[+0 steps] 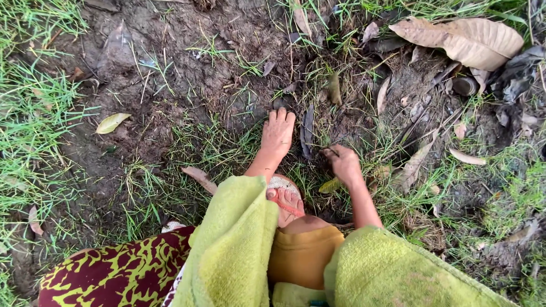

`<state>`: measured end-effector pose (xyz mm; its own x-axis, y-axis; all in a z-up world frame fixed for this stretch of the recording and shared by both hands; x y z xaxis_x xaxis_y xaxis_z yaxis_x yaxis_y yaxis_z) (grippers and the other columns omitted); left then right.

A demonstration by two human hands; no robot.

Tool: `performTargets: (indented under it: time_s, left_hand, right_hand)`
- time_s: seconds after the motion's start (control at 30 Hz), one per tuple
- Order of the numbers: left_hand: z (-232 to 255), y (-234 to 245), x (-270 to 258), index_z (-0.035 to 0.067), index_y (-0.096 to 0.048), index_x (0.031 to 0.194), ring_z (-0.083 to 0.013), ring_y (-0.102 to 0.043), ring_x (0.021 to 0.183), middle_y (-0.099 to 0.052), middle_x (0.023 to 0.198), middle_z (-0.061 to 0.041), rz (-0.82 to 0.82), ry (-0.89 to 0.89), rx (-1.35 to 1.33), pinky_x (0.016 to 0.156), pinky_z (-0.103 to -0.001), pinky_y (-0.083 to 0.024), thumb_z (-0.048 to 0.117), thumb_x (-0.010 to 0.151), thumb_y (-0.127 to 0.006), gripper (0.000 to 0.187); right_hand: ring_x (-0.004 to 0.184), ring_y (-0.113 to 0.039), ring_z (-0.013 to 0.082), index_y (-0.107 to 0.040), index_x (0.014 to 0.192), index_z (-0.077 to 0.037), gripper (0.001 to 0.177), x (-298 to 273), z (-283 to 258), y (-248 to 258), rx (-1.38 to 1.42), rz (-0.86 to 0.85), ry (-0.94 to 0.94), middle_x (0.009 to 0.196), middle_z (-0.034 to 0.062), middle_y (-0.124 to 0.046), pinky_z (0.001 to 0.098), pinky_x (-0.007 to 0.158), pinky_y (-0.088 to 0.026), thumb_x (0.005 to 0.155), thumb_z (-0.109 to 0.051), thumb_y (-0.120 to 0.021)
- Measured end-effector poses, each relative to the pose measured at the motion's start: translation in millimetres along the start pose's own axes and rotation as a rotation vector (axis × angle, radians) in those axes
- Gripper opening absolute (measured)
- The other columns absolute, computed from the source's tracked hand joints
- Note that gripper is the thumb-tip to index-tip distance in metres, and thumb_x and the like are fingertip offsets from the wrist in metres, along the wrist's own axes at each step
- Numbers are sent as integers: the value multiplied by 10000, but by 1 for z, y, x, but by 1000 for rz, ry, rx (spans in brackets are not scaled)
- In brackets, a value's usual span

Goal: Weeding and clearing a patch of grass by hand in a garden area.

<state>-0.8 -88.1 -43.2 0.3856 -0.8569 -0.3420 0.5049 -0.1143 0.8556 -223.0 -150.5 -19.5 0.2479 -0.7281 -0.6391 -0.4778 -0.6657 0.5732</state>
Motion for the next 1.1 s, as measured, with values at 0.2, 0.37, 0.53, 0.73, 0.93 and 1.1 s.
performTargets:
  time_s: [0.2, 0.37, 0.53, 0.73, 0.93, 1.1]
  left_hand:
    - [-43, 12, 16, 85, -746, 1098, -368, -678, 1079, -699, 1210, -178, -58, 82, -282, 964, -465, -553, -63, 866, -583, 320]
    - [-94, 78, 10, 70, -790, 934, -239, -731, 845, -785, 903, -92, -6, 295, -881, 843, -429, -577, -89, 740, -644, 290]
    - [-128, 88, -2, 85, -715, 1167, -294, -700, 952, -728, 1145, -147, 134, 541, -750, 942, -465, -569, 84, 911, -671, 260]
    - [-109, 80, 14, 115, -381, 1519, -527, -305, 1432, -244, 1634, -199, -148, 465, -172, 1133, -547, -337, 237, 922, -728, 701]
    - [-133, 74, 16, 211, -414, 1541, -451, -373, 1437, -256, 1662, -108, -229, 440, -171, 1167, -456, -392, 7, 908, -602, 691]
    - [-137, 53, 17, 232, -453, 1529, -378, -459, 1410, -273, 1678, -67, -277, 408, -230, 1163, -437, -419, -102, 879, -516, 734]
  right_hand:
    - [826, -739, 242, -713, 1262, -158, 239, 37, -124, 73, -576, 163, 324, 1072, 117, -750, 430, 671, -588, 1043, -225, -645]
    - [947, -693, 333, -712, 1191, -80, 320, 140, -220, 43, -555, 312, 581, 1125, 159, -694, 507, 836, -572, 951, -287, -759]
    - [911, -677, 382, -642, 1210, -10, 394, 185, -268, -10, -554, 280, 511, 1321, 231, -539, 501, 764, -585, 905, -229, -760]
    - [881, -697, 264, -469, 1455, -66, 546, 199, -317, -49, -857, 149, 555, 1585, 212, -352, 368, 718, -623, 939, -1, -634]
    - [851, -667, 318, -233, 1589, -105, 762, 225, -343, -37, -1005, 204, 568, 1635, 240, -191, 383, 610, -623, 890, 71, -479]
    - [1044, -690, 296, -660, 1262, 30, 308, 264, -289, -36, -1034, 223, 428, 1247, 213, -685, 406, 859, -540, 1036, -149, -551]
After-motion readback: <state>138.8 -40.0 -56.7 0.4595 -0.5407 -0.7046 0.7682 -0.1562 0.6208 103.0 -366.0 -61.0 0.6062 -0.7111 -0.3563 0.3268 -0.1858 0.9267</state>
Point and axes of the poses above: each hand's wrist, its own x-axis towards the middle knuckle, its own y-axis out of the back of the hand, z = x × y, the point moved 7 cm from there along x, towards the middle knuckle
